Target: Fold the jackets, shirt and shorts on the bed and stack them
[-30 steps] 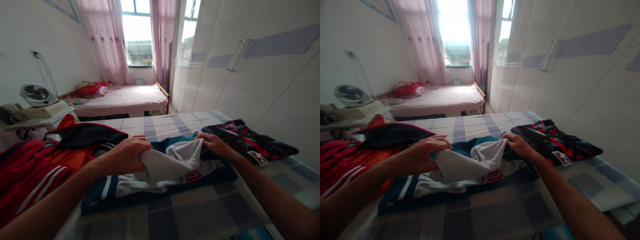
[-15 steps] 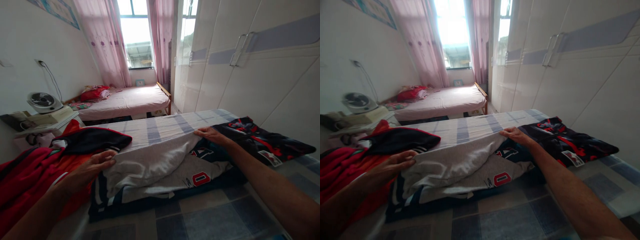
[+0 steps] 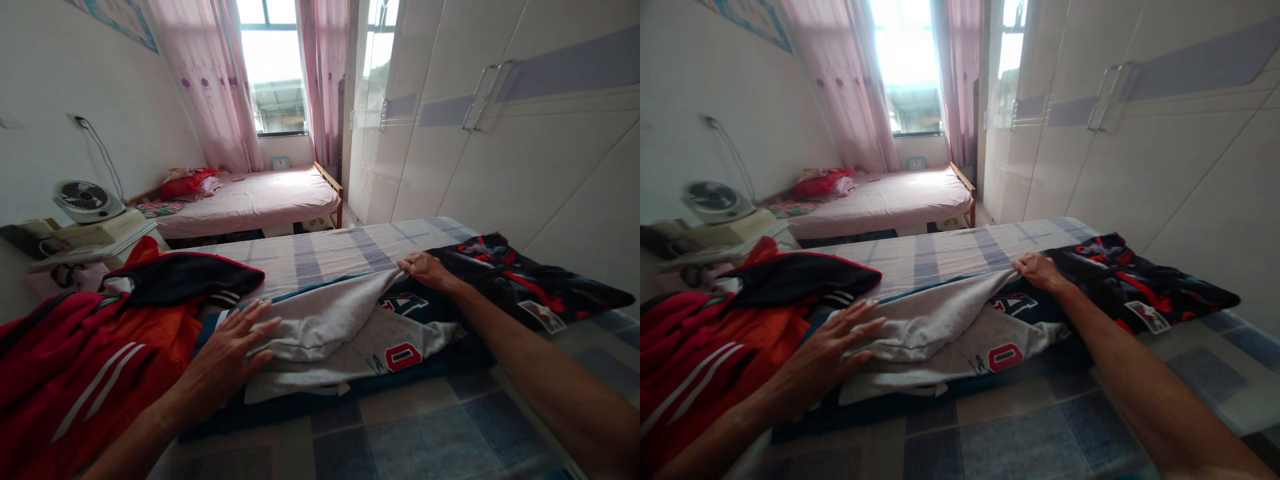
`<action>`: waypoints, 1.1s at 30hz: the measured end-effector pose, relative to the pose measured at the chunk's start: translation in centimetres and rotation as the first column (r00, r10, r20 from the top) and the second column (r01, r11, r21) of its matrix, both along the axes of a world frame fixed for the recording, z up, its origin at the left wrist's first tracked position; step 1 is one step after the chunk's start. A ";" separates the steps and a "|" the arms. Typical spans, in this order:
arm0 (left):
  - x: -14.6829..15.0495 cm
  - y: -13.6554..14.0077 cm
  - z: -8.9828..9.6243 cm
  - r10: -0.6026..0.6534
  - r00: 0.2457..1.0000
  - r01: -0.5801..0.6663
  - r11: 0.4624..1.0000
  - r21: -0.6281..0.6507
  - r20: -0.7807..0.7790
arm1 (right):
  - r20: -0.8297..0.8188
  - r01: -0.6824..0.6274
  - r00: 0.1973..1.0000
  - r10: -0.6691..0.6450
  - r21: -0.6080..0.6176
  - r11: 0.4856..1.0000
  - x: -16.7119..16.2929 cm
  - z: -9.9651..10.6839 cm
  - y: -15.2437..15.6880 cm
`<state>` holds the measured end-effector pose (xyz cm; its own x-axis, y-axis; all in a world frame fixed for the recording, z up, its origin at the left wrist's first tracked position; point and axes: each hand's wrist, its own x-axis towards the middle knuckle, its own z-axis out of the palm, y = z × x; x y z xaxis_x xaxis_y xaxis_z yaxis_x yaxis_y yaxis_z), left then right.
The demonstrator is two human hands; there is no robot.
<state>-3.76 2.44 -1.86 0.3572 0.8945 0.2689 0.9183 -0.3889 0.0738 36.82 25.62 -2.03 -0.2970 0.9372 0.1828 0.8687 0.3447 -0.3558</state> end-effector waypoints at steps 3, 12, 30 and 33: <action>0.7 -0.7 -1.0 -0.013 0.994 0.009 0.999 -0.036 -0.106 | 0.089 0.012 0.996 -0.022 0.112 0.994 -0.8 0.5 -1.6; 1.8 -2.3 -2.2 0.067 0.989 -0.067 0.998 0.002 -0.135 | 0.266 -0.338 0.922 0.282 0.195 0.921 -3.5 -3.7 -9.3; 10.6 -3.9 -0.6 -0.002 0.985 0.009 0.999 -0.037 0.175 | -0.285 0.495 0.750 -0.597 -0.357 0.792 8.5 -2.1 -14.9; 12.7 -2.9 -0.8 0.008 0.976 0.012 0.995 -0.094 0.217 | -0.683 0.213 0.423 -0.596 -0.564 0.798 7.7 -2.4 -15.1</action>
<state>8.90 -0.43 -2.67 0.3015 0.9189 0.2546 0.8756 -0.3725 0.3075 44.56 10.50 -4.42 0.2346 0.9417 -0.2412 0.1274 -0.2757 -0.9527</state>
